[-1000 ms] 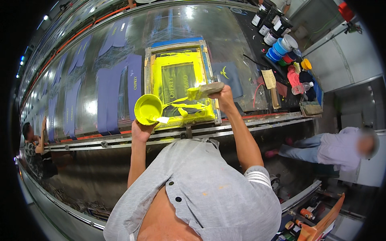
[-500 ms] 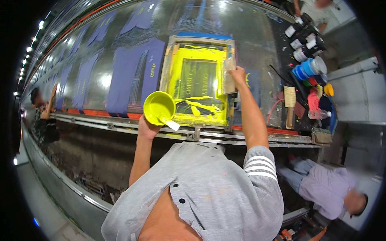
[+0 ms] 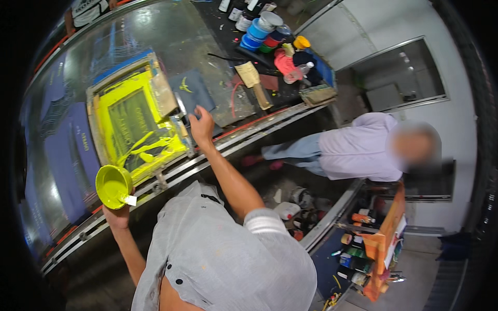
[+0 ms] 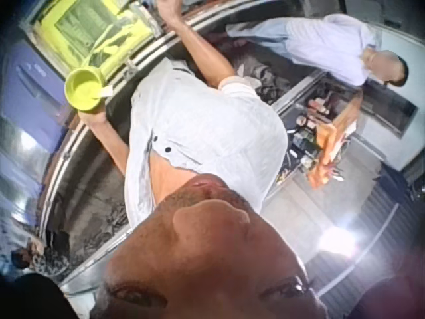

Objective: The person performs screen printing on fabric pieces using a squeegee and neon yellow ink. They repeatedly pull ink across a screen, lift the screen to reveal printed fabric, and replenish ink from a cup. The person also mixes ink in a cup and wipes the squeegee with a cloth.

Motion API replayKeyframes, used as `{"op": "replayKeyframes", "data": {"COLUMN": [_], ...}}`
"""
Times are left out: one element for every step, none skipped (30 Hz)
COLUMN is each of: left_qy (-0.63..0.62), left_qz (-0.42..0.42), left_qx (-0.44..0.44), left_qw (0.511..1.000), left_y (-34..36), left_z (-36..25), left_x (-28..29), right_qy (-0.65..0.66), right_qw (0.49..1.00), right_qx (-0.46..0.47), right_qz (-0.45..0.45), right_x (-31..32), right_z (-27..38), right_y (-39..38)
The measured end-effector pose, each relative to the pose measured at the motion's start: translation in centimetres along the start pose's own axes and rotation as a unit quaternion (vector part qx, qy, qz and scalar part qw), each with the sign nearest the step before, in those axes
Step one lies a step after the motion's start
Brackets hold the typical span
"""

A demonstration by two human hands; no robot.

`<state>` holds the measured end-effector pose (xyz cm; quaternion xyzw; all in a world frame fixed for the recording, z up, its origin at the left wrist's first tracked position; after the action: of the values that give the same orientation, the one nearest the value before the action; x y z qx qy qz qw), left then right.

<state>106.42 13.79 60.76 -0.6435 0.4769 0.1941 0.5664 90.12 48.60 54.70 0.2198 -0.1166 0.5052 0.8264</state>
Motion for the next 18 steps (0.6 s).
{"op": "replayKeyframes", "data": {"left_qy": [0.004,0.023,0.017,0.017,0.014,0.039,0.007,0.009,0.01,0.01,0.012,0.011,0.001,-0.017,-0.029,-0.027,-0.041,-0.052], "left_qz": [-0.01,0.0,0.005,0.016,0.024,0.027,0.047,0.043,0.038,0.049,0.056,0.063,0.042,0.014,-0.003,-0.013,-0.03,-0.025], "left_qx": [0.018,0.027,0.038,0.044,0.043,0.04,0.057,0.059,0.06,0.065,0.065,0.063,0.061,0.041,0.039,0.04,0.018,-0.006], "left_qw": [1.0,0.999,0.999,0.999,0.999,0.998,0.997,0.997,0.997,0.997,0.996,0.996,0.997,0.999,0.999,0.999,0.999,0.998], "left_y": [0.5,1.0,1.5,2.3,2.7,2.8,3.4,3.5,3.8,4.5,5.0,5.7,6.3,6.6,7.2,7.8,7.6,7.1], "left_z": [0.9,1.6,2.6,3.2,3.8,4.8,5.9,6.7,7.9,9.1,10.1,11.3,12.6,14.4,16.3,16.2,16.0,18.0], "left_x": [0.1,0.2,0.8,1.1,1.1,0.7,1.1,0.5,-0.2,-1.6,-3.0,-4.5,-6.0,-7.0,-9.1,-11.3,-12.4,-12.3], "right_qy": [0.043,0.086,0.062,0.095,0.095,0.089,0.081,0.089,0.096,0.073,0.054,0.065,0.039,-0.032,0.004,-0.044,-0.093,-0.122], "right_qw": [0.998,0.991,0.987,0.976,0.974,0.967,0.966,0.961,0.957,0.96,0.962,0.962,0.96,0.96,0.958,0.96,0.966,0.97], "right_qx": [-0.038,-0.07,-0.125,-0.16,-0.161,-0.185,-0.181,-0.18,-0.178,-0.157,-0.138,-0.136,-0.134,-0.139,-0.067,-0.072,-0.068,-0.064], "right_qz": [-0.036,-0.068,-0.079,-0.114,-0.13,-0.148,-0.164,-0.188,-0.211,-0.221,-0.227,-0.226,-0.242,-0.242,-0.28,-0.268,-0.233,-0.203], "right_x": [3.1,5.3,7.7,9.6,11.3,12.9,14.9,16.0,17.1,18.4,19.1,19.7,20.5,20.7,23.4,24.7,26.1,28.2], "right_z": [-0.2,-2.9,-3.3,-2.9,-4.5,-4.3,-6.0,-6.9,-7.9,-9.1,-9.7,-10.3,-12.3,-10.0,-17.2,-18.5,-18.6,-19.4], "right_y": [-1.7,-3.1,-4.2,-4.2,-3.8,-3.3,-2.4,-1.3,0.3,2.5,5.2,8.0,10.9,13.9,17.8,22.5,26.3,29.6]}}
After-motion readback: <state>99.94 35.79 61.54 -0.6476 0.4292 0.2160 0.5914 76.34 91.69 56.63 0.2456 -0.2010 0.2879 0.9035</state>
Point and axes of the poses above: each hand's wrist, its own y-axis towards the middle knuckle, its own x-axis out of the back of the hand, z = x × y, the point moved 1 cm from there along y, towards the middle knuckle, and after that the axes turned 5 degrees about x, right-handed, at the moved point
